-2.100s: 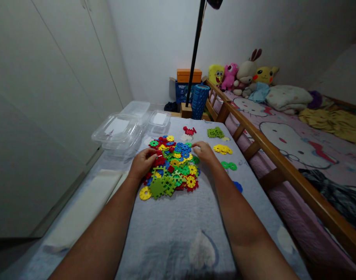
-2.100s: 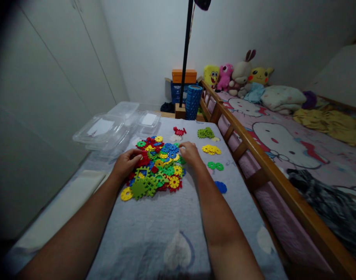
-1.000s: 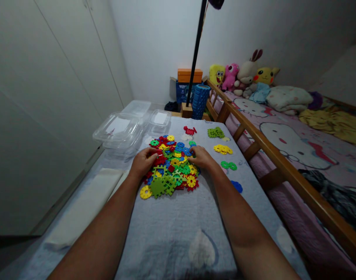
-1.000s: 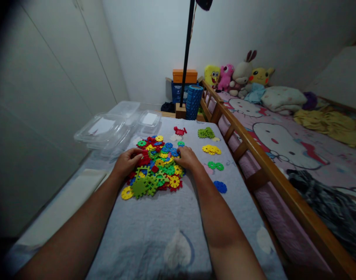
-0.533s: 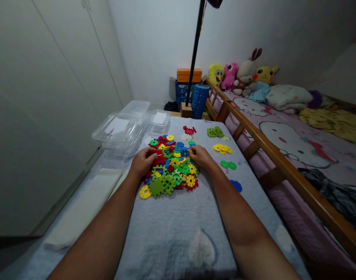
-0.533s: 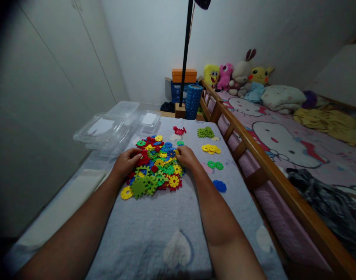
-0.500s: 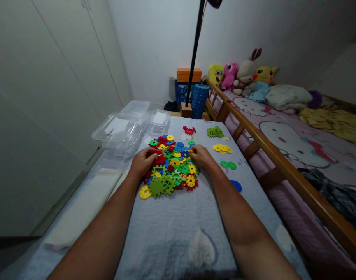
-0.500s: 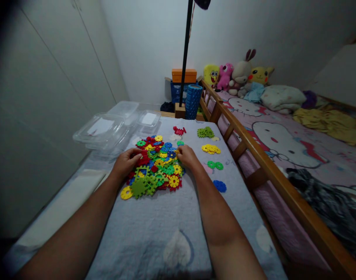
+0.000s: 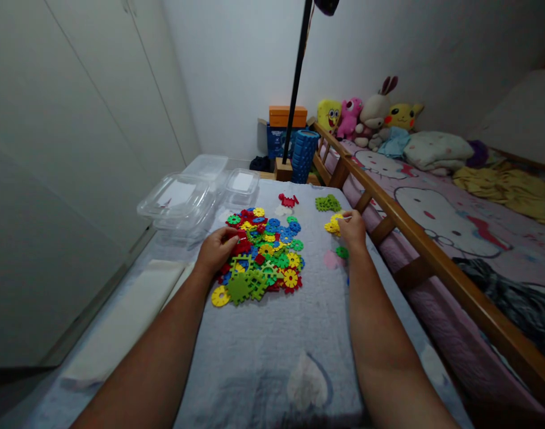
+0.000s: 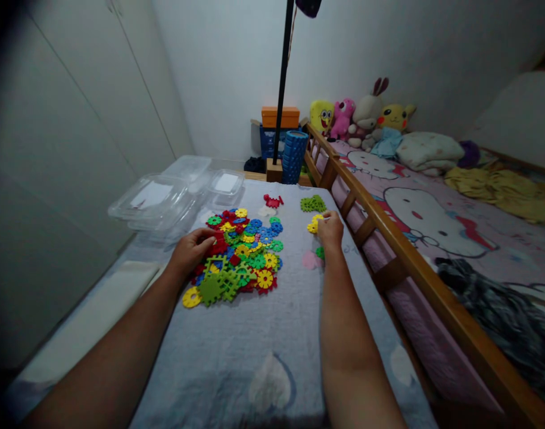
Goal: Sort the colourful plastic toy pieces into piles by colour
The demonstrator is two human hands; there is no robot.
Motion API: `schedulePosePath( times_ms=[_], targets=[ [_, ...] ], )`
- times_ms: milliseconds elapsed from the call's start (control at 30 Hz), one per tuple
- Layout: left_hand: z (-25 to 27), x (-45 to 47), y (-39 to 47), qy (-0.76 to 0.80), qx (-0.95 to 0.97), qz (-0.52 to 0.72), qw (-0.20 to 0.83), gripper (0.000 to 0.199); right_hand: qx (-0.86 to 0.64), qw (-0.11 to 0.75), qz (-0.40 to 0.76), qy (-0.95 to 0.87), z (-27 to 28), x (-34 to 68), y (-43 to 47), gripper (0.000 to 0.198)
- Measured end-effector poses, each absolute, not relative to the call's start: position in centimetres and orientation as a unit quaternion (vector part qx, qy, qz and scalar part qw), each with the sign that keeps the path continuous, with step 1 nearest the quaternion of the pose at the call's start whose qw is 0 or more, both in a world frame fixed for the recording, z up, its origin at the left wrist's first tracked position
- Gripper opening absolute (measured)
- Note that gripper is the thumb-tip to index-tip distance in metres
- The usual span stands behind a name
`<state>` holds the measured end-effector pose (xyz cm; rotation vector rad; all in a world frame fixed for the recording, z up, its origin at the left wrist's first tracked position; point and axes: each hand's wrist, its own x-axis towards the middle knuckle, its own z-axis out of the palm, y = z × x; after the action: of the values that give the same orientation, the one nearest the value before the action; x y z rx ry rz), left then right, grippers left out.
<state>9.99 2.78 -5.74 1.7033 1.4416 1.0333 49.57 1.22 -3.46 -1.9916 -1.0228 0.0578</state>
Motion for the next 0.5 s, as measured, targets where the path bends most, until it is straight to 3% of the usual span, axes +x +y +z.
schedulePosePath(
  times_ms=[500],
  targets=[
    [-5.7, 10.0, 2.6, 0.553, 0.653, 0.391, 0.337, 0.042, -0.861, 0.336, 0.019, -0.383, -4.3, 49.7, 0.7, 0.029]
  ],
)
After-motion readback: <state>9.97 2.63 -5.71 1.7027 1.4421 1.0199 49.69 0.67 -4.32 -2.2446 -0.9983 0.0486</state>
